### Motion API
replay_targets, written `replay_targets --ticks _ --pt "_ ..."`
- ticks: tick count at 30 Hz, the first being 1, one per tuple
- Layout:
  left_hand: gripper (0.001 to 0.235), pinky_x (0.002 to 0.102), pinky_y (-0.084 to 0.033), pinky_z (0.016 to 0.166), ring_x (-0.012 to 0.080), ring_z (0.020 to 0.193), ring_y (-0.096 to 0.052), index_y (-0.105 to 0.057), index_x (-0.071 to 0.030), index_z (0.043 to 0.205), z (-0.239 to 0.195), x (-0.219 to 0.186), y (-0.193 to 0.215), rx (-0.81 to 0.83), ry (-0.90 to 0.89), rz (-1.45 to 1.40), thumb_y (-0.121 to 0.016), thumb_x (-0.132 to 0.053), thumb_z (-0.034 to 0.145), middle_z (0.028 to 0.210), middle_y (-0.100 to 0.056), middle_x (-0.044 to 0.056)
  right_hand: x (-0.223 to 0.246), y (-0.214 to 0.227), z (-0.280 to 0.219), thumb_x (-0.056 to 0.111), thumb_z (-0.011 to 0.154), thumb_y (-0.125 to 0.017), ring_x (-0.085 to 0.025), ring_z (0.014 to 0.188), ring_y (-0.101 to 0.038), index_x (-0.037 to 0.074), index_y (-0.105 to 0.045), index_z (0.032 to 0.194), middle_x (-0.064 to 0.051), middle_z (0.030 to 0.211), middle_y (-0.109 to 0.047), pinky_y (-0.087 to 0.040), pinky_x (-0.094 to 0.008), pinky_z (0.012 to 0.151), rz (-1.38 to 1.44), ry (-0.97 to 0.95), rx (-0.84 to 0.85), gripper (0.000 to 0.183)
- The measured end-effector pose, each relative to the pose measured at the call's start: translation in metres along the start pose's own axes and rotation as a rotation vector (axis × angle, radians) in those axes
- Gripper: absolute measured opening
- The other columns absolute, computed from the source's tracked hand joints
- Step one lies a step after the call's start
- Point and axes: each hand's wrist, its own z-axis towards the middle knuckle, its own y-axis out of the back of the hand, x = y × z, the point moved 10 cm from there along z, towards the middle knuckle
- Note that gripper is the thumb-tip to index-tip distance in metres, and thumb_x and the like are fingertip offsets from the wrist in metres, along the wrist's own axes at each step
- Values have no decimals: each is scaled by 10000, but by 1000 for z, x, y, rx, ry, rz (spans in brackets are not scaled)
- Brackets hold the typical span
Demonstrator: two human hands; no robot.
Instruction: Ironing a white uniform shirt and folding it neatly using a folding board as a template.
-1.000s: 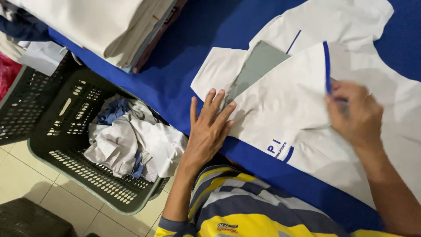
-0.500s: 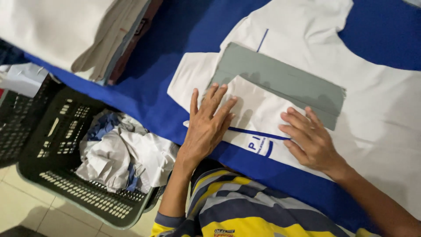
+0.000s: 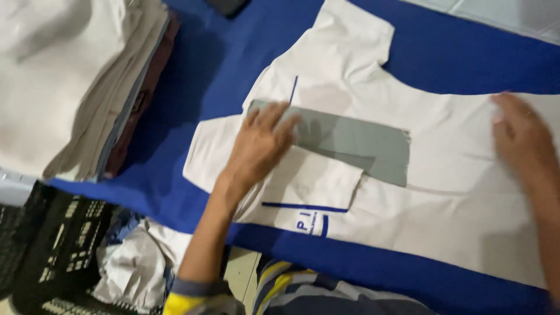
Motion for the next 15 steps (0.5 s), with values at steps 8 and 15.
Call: replay_targets --ticks 8,15 --pt "471 555 -465 1044 487 1355 -487 -476 -85 1499 133 141 -161 16 206 -198 -537 -236 1057 1508 -441 329 -147 -14 -10 71 954 -517 -354 1165 -704 112 -664 1512 -159 1304 -738 -526 -516 866 -683 -171 111 578" --pt "281 508 -447 711 394 853 -621 -797 -190 976 154 164 -189 -12 324 244 -569 -60 877 931 -653 111 -158 -17 -20 299 970 -635 -328 991 -693 257 -742 1211 -93 1074 -676 -544 -465 863 -803 -35 -24 267"
